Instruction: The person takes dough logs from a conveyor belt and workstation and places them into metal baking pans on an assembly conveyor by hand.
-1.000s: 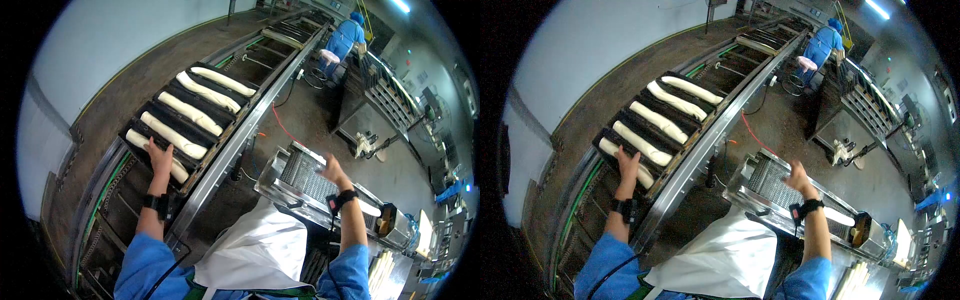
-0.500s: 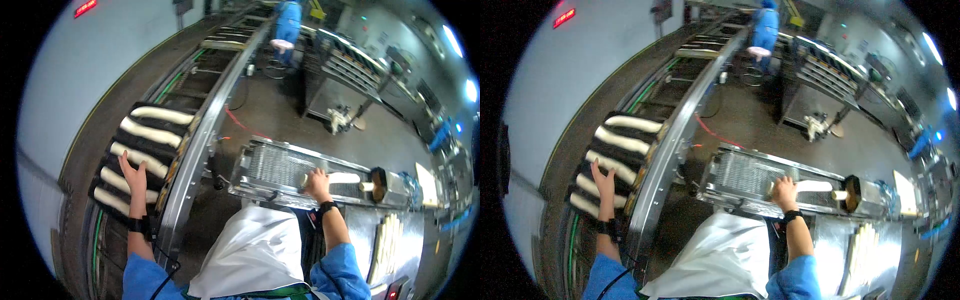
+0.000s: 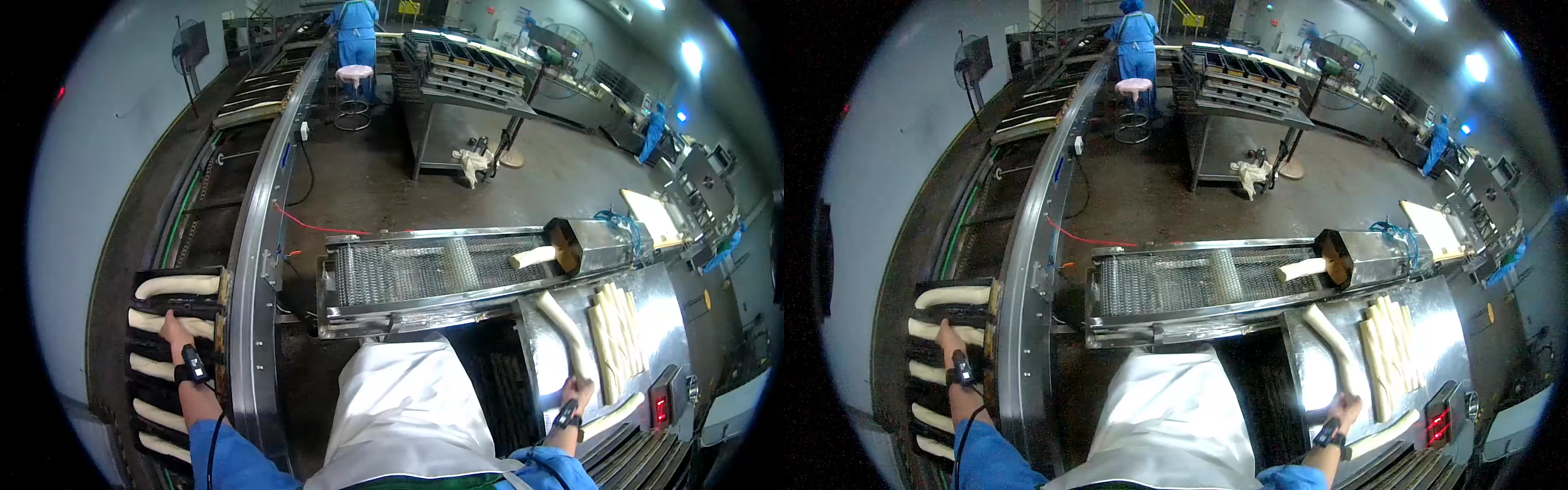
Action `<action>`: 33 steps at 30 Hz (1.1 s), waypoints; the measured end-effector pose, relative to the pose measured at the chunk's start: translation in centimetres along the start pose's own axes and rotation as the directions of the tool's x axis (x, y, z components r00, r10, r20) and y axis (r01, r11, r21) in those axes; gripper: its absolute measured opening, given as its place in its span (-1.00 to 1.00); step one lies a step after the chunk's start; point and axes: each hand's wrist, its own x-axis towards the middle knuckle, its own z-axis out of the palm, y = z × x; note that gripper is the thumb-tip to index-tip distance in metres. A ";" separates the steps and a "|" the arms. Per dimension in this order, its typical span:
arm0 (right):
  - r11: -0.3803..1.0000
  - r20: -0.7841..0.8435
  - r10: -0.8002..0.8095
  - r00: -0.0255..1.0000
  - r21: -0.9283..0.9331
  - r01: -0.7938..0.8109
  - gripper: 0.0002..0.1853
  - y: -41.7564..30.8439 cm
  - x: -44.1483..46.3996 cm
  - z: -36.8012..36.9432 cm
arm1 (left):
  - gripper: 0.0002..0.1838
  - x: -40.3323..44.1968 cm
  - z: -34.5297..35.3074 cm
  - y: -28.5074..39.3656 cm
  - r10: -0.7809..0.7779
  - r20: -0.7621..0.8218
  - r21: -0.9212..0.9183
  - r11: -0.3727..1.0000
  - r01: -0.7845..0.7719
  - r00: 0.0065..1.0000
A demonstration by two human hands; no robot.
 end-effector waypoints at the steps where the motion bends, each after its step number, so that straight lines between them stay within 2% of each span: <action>1: 0.807 0.169 0.327 0.930 0.462 -0.368 -0.63 5.6 1.1 -1.6 | -0.51 1.0 -1.0 -0.3 -0.023 0.008 0.076 0.997 0.023 1.000; 2: 0.303 0.315 0.608 0.729 0.757 -0.579 -0.69 11.2 2.2 -3.2 | -0.51 1.3 -1.4 -0.4 -0.025 0.006 0.080 0.996 0.024 1.000; 3: 0.511 0.131 0.595 0.793 0.700 -0.499 -0.76 -2.4 -3.0 -1.6 | -0.52 1.9 -1.7 -1.0 -0.018 -0.042 0.047 0.999 0.020 0.999; 5: 0.638 -0.001 0.590 0.807 0.612 -0.467 -0.85 0.3 -1.8 0.1 | -0.53 1.5 -2.8 -1.8 -0.011 -0.100 0.019 1.000 0.013 0.995; 6: 0.674 -0.032 0.541 0.840 0.613 -0.411 -0.91 -2.3 -2.6 1.4 | -0.51 1.1 -3.6 -2.3 -0.015 -0.020 -0.091 0.996 0.013 1.000; 7: 0.643 0.066 0.570 0.819 0.585 -0.495 -0.92 -5.6 -2.8 3.1 | -0.50 -0.2 -4.2 -2.0 -0.014 -0.005 -0.108 0.994 0.013 1.000; 8: 0.660 0.165 0.509 0.845 0.555 -0.506 -0.93 -7.5 -2.7 5.0 | -0.50 -3.0 -4.5 -1.4 -0.028 0.010 -0.113 0.993 0.029 1.000; 9: 0.768 0.146 0.472 0.870 0.417 -0.487 -0.92 -10.1 -2.4 7.5 | -0.49 -5.6 -4.9 -0.9 -0.039 0.031 -0.112 0.993 0.043 0.999; 10: 0.778 0.275 0.401 0.874 0.402 -0.483 -0.90 -14.2 -3.6 9.7 | -0.48 -7.7 -5.4 -0.7 -0.046 0.052 -0.107 0.993 0.052 0.998; 11: 0.936 0.299 0.219 0.929 0.204 -0.286 -0.85 -13.9 -3.1 12.6 | -0.46 -9.2 -6.2 -1.0 -0.065 0.125 -0.119 0.990 0.080 0.990; 12: 0.996 0.383 -0.085 0.920 0.063 0.066 -0.75 -10.1 -0.8 16.5 | -0.45 -9.8 -6.9 -1.3 -0.072 0.153 -0.128 0.987 0.092 0.986; 13: 0.948 0.490 -0.295 0.820 0.046 0.314 -0.67 -16.0 -2.9 18.2 | -0.44 -10.4 -7.6 -1.6 -0.079 0.182 -0.136 0.985 0.104 0.980; 14: 0.821 0.517 -0.498 0.696 0.023 0.571 -0.59 -18.2 -3.5 20.3 | -0.42 -10.6 -8.0 -2.3 -0.123 0.158 -0.159 0.976 0.148 0.980; 15: 0.762 0.635 -0.489 0.598 -0.022 0.647 -0.51 -21.3 -4.0 21.9 | -0.42 -11.3 -8.8 -2.3 -0.131 0.130 -0.110 0.983 0.146 0.983; 16: 0.591 0.599 -0.646 0.473 0.000 0.807 -0.42 -21.6 -4.1 24.3 | -0.42 -12.1 -9.6 -2.3 -0.139 0.101 -0.061 0.987 0.145 0.985; 17: 0.509 0.669 -0.623 0.405 -0.046 0.860 -0.37 -23.6 -4.5 25.5 | -0.41 -12.8 -10.4 -2.3 -0.146 0.073 -0.012 0.989 0.148 0.987; 19: 0.388 0.797 -0.502 0.336 -0.140 0.911 -0.36 -23.1 -3.4 28.9 | -0.41 -12.1 -12.2 -3.8 -0.163 0.031 -0.001 0.987 0.163 0.986; 20: 0.387 0.799 -0.505 0.328 -0.130 0.913 -0.36 -23.0 -3.4 29.7 | -0.38 -14.3 -11.6 -2.5 -0.171 -0.150 0.102 0.977 0.187 0.974; 21: 0.317 0.796 -0.495 0.348 -0.207 0.925 -0.40 -22.9 -3.3 30.4 | -0.38 -14.1 -12.2 -2.9 -0.169 -0.159 0.096 0.978 0.185 0.973; 22: 0.244 0.793 -0.485 0.369 -0.283 0.928 -0.43 -22.7 -3.3 31.0 | -0.35 -13.6 -13.1 -3.5 -0.094 -0.124 0.059 0.993 0.102 0.988; 23: 0.244 0.796 -0.485 0.361 -0.273 0.930 -0.43 -23.5 -3.7 31.0 | -0.32 -13.3 -13.9 -3.7 -0.017 -0.092 0.024 1.000 0.019 0.996; 24: 0.212 0.838 -0.407 0.364 -0.301 0.930 -0.51 -24.8 -4.0 30.6 | -0.31 -15.6 -12.1 -2.2 0.264 -0.270 0.413 0.901 -0.137 0.926; 25: 0.174 0.870 -0.325 0.370 -0.330 0.928 -0.59 -25.7 -4.2 30.5 | -0.32 -16.5 -12.1 -2.3 0.667 -0.154 0.750 0.559 -0.352 0.729; 26: 0.109 0.847 -0.390 0.362 -0.348 0.931 -0.75 -25.4 -4.4 31.2 | -0.33 -17.9 -11.3 -1.2 0.772 0.002 0.728 0.435 -0.530 0.635; 27: 0.070 0.871 -0.361 0.332 -0.330 0.941 -0.79 -27.0 -5.4 30.6 | -0.34 -19.3 -9.8 0.2 0.849 0.152 0.668 0.289 -0.686 0.506; 29: -0.056 0.878 -0.422 0.226 -0.274 0.960 -0.81 -25.1 -5.4 32.2 | -0.34 -20.9 -6.3 1.5 0.802 0.384 0.541 0.207 -0.815 0.458; 30: -0.083 0.896 -0.392 0.208 -0.260 0.962 -0.82 -26.4 -6.3 31.2 | -0.37 -21.5 -4.4 1.4 0.760 0.468 0.508 0.185 -0.841 0.450; 31: -0.037 0.882 -0.432 0.187 -0.224 0.974 -0.76 -26.7 -6.5 30.5 | -0.39 -21.9 -2.5 1.1 0.712 0.552 0.470 0.164 -0.867 0.434; 33: 0.399 0.872 -0.371 0.320 -0.161 0.902 -0.62 -25.6 -5.5 28.4 | -0.41 -21.3 2.2 -0.1 0.522 0.794 0.312 0.087 -0.946 0.310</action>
